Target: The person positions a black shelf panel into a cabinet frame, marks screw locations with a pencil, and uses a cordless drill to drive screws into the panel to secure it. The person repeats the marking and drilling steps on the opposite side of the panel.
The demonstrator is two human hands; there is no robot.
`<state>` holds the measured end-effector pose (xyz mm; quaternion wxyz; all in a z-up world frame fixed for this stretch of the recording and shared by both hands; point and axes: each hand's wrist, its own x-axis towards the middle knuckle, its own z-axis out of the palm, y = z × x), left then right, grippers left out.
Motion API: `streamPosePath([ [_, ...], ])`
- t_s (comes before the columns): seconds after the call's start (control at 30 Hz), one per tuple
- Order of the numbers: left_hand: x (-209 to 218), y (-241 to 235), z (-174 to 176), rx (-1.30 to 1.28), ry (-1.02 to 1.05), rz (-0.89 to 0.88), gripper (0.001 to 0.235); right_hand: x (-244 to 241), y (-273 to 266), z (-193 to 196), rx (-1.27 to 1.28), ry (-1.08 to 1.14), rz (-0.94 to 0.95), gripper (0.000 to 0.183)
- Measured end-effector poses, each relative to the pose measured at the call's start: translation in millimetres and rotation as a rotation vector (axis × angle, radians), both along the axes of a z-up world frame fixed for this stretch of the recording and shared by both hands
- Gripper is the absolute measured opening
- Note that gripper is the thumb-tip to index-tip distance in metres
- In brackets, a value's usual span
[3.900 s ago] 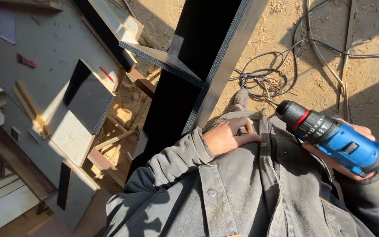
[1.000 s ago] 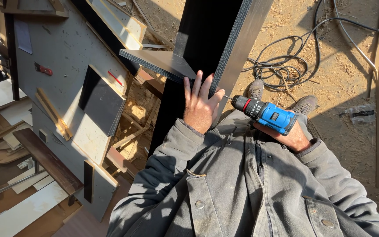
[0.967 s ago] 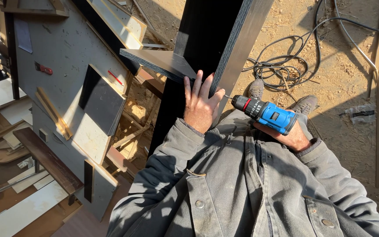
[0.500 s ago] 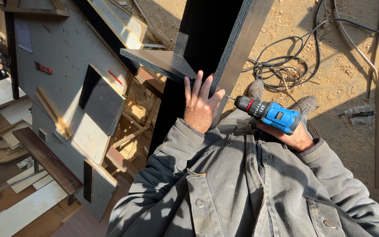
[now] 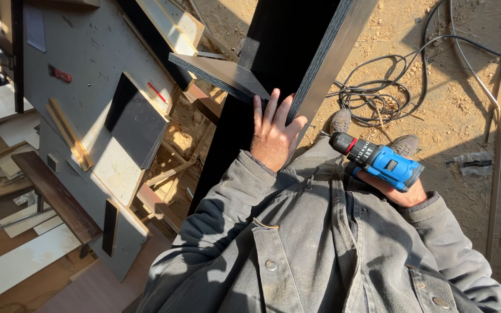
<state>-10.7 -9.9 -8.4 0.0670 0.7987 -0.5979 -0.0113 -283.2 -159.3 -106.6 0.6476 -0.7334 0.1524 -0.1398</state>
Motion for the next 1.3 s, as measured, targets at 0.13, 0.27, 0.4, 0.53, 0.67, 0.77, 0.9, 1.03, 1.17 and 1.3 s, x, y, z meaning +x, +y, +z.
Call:
streamPosePath([
  [0.13,-1,0,-1,-0.089,0.062,0.036,0.018,-18,3,-8,-0.253,0.104,-0.060,0.025],
  [0.27,-2,-3,3,-0.171,0.149,0.062,0.015,-34,2,-9,0.099,0.181,-0.139,0.027],
  [0.4,-1,-5,3,-0.333,0.347,0.166,0.017,-40,1,-7,0.178,0.244,-0.260,0.026],
  [0.53,8,2,5,-0.422,0.376,0.264,0.015,-38,0,-6,0.185,0.271,-0.246,0.027],
  [0.67,23,6,8,-0.454,0.354,0.259,0.015,-37,1,-7,0.191,0.269,-0.251,0.029],
  [0.77,32,7,10,-0.447,0.321,0.239,0.015,-31,2,-1,0.148,0.278,-0.247,0.028],
  [0.9,39,6,14,-0.444,0.303,0.233,0.014,-24,2,10,0.032,0.286,-0.246,0.026],
  [1.03,49,9,14,-0.505,0.317,0.222,0.014,-10,4,27,-0.022,0.246,-0.249,0.022],
  [1.17,60,8,17,-0.489,0.318,0.221,0.014,-6,1,25,-0.264,0.250,-0.245,0.016],
  [1.3,70,11,14,-0.487,0.285,0.271,0.014,9,4,39,-0.237,0.228,-0.240,0.020],
])
